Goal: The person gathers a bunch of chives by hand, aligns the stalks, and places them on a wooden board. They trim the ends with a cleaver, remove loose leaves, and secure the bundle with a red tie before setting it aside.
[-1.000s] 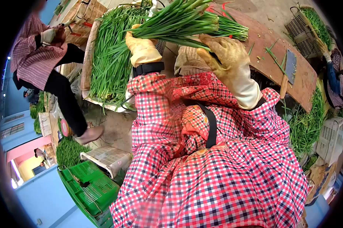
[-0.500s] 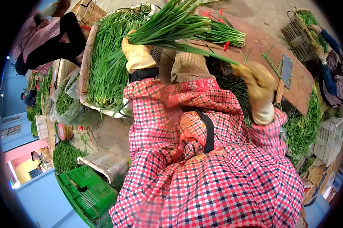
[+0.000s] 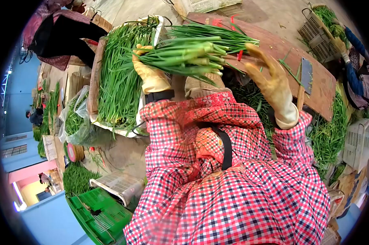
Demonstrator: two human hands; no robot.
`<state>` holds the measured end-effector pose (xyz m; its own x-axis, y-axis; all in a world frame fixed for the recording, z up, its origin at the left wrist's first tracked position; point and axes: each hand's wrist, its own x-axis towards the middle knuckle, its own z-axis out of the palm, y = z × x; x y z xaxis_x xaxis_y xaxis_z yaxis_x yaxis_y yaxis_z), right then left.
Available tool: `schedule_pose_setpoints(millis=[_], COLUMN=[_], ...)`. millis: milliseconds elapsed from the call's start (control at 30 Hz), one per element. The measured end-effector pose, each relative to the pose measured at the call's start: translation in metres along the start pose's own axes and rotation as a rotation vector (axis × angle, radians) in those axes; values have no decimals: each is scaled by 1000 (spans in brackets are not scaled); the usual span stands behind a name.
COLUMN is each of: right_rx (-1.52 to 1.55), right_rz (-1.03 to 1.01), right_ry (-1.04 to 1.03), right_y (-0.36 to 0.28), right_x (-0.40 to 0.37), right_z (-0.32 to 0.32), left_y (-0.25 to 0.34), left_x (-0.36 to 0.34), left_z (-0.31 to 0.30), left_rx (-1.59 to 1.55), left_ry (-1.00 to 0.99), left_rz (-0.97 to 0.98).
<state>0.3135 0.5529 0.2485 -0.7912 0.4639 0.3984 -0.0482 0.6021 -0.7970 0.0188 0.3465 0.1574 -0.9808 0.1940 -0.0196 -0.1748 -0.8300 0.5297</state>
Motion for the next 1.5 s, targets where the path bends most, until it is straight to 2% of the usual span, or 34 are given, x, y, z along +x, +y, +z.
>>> schedule_pose_setpoints(millis=[100,133,233,300,367,400,433,500,600,667,833,933,967,1033,1133,1233,1267,1300,1367,1500], right_rx=[-82,-21,-7,55,-41,21,23,26,151,181,150,23,164,56,-119,-39,-36,-4,22,-100], right_rz=[-272,-259,-295,-265,-452,-438,-459,-515,-478,-477,-435,-397,-342,-427,-556,-562,-523,-509,-480,-544], right_ry=[75,46,51,73,95,110,122,158,168,179,168,161,191,89,-155,-369,-509,-560,-617,-548], right_y=[-8,-6,4,1,9,6,6,5,4,5,7,13,4,-20,-34,-31,-28,-31,-30,-29], right_x=[18,18,15,10,7,6,4,7,5,6,-2,-12,-14,-12,-4,-3,-5,-7,-7,0], right_z=[29,36,50,53,51,52,51,50,51,52,49,31,24,8,17,27,26,26,26,26], left_y=[4,5,14,16,13,11,10,5,-2,-3,9,6,6,4,-3,1,4,6,9,1], left_x=[-27,-43,-45,-36,-34,-36,-42,-34,-20,-16,-44,-43,-41,-45,-42,-43,-43,-44,-45,-40], left_z=[23,39,39,29,26,31,36,30,19,24,45,43,44,45,39,40,39,38,37,24], left_rx=[-166,-174,-738,-641,-720,-736,-712,-751,-750,-766,-688,-652,-651,-638,-673,-625,-603,-594,-571,-463], left_ry=[-126,-73,-309,-467,-650,-744,-524,-535,-756,-753,-594,-496,-467,-430,-392,-323,-348,-373,-427,-389], left_rz=[-71,-59,-481,-483,-594,-632,-490,-493,-558,-569,-603,-533,-513,-463,-412,-492,-552,-626,-778,-826])
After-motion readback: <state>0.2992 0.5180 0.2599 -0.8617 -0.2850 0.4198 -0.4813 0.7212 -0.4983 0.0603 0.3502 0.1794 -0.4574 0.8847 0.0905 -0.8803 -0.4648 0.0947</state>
